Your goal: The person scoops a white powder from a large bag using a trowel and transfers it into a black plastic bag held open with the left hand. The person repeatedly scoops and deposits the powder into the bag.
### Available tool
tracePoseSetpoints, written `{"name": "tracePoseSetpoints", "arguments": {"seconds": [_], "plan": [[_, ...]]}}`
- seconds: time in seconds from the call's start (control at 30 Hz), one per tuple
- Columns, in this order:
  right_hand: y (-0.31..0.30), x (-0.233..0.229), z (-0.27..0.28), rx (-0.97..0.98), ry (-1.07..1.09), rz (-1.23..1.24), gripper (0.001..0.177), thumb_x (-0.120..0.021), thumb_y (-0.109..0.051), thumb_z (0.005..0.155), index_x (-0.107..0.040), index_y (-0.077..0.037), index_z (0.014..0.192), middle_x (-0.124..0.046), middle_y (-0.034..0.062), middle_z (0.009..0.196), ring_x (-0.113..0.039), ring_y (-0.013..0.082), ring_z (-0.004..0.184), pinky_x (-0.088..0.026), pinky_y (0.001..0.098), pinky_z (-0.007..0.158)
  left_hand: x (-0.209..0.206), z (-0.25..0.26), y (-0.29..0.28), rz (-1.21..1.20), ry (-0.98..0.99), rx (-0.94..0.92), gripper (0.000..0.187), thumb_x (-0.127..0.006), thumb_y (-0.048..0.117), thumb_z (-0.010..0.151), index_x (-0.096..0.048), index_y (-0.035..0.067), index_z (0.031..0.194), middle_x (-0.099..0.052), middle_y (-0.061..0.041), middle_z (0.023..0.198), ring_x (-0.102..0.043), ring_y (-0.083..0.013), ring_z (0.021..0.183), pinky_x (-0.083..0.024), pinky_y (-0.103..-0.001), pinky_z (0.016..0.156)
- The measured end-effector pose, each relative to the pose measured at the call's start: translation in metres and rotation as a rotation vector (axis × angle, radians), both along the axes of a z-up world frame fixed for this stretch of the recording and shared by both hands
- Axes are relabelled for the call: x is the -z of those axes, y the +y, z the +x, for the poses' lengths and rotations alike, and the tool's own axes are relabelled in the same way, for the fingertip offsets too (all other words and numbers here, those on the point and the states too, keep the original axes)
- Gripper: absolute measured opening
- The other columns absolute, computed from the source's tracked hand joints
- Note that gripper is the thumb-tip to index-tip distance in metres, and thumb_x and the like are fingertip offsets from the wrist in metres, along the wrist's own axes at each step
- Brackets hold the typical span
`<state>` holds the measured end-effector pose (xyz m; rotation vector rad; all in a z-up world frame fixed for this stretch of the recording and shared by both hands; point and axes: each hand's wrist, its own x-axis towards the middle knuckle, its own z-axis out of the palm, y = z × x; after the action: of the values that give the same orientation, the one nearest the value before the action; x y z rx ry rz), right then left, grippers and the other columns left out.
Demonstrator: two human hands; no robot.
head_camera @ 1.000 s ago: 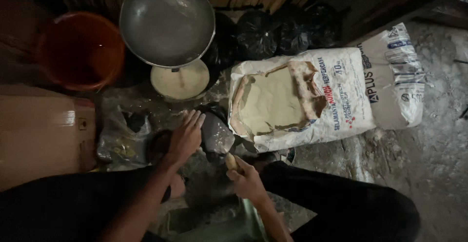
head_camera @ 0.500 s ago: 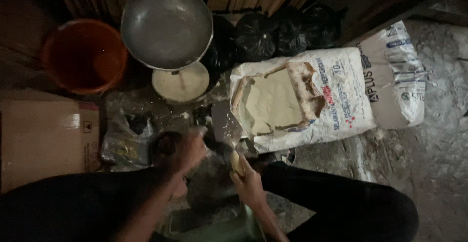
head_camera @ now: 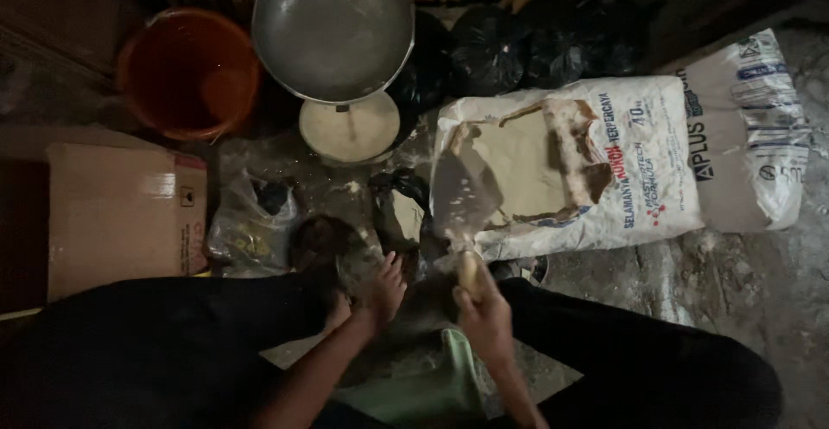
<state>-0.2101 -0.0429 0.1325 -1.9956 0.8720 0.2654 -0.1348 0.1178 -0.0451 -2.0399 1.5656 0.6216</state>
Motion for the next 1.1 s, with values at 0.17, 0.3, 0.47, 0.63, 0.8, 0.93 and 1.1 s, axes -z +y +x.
{"name": "tracePoseSetpoints", "arguments": {"seconds": [0.17,0.3,0.47,0.63,0.8,0.93,1.1], "plan": [[-0.023,-0.040,0.004,0.397,-0.095,0.280,0.042,-0.057,-0.030,0.081,-0.060,-0.006,0.115,-0.055,0.0074,0.069,-0.044,0.0131,0.050,-0.034,0.0278,0.042,-0.012,-0.005,-0.015,-0.651,-0.079,-0.163,0.089,-0.061,0.042,0.071,-0.024,-0.002,0.138,-0.030,-0.021,0.140,-0.027,-0.0323,0.131,-0.016,-0.043,0.111],[-0.036,-0.046,0.007,0.545,0.010,0.296,0.041,-0.057,-0.024,0.084,-0.057,-0.006,0.120,-0.057,0.0132,0.076,-0.044,0.0175,0.052,-0.033,0.0336,0.045,0.007,-0.020,-0.022,-0.676,-0.099,-0.132,0.070,-0.048,0.033,0.082,-0.026,-0.003,0.138,-0.031,-0.023,0.140,-0.032,-0.0346,0.127,-0.023,-0.045,0.107],[-0.047,-0.014,-0.010,0.558,-0.118,0.411,0.020,-0.053,-0.019,0.088,-0.056,0.000,0.095,-0.047,0.0090,0.066,-0.038,0.0145,0.042,-0.029,0.0303,0.037,0.004,-0.025,-0.032,-0.625,-0.161,-0.100,0.066,-0.052,0.046,0.083,-0.046,-0.004,0.126,-0.050,-0.019,0.124,-0.046,-0.0316,0.113,-0.033,-0.043,0.102],[-0.056,0.008,-0.022,0.609,-0.245,0.573,0.021,-0.055,-0.025,0.088,-0.052,-0.005,0.096,-0.046,0.0043,0.069,-0.040,0.0107,0.050,-0.031,0.0267,0.043,-0.070,0.020,-0.038,-0.982,-0.205,-0.204,0.036,-0.046,0.025,0.089,-0.059,-0.005,0.105,-0.059,-0.019,0.101,-0.053,-0.0316,0.095,-0.038,-0.045,0.095],[-0.104,0.053,-0.020,0.565,-0.044,0.519,0.029,-0.059,-0.010,0.083,-0.047,-0.001,0.108,-0.056,0.0175,0.077,-0.053,0.0231,0.052,-0.043,0.0324,0.043,-0.071,0.091,-0.065,-0.924,-0.139,-0.283,0.037,-0.045,0.016,0.084,-0.054,-0.001,0.116,-0.057,-0.015,0.110,-0.054,-0.0270,0.099,-0.041,-0.039,0.091],[-0.135,0.068,0.003,0.125,0.210,-0.022,0.046,-0.055,-0.029,0.082,-0.044,-0.015,0.124,-0.064,0.0192,0.096,-0.063,0.0348,0.071,-0.049,0.0436,0.051,-0.082,0.139,-0.105,-0.760,0.096,-0.200,0.042,-0.047,0.023,0.091,-0.047,-0.002,0.125,-0.041,-0.018,0.133,-0.035,-0.0333,0.126,-0.024,-0.048,0.108],[-0.142,0.047,0.052,-0.207,0.357,-0.244,0.051,-0.046,-0.020,0.081,-0.044,-0.020,0.131,-0.064,0.0180,0.102,-0.063,0.0409,0.084,-0.050,0.0500,0.068,-0.054,0.162,-0.128,-0.555,-0.171,-0.203,0.037,-0.045,0.021,0.089,-0.054,-0.001,0.117,-0.037,-0.017,0.136,-0.031,-0.0321,0.129,-0.019,-0.048,0.111]]}}
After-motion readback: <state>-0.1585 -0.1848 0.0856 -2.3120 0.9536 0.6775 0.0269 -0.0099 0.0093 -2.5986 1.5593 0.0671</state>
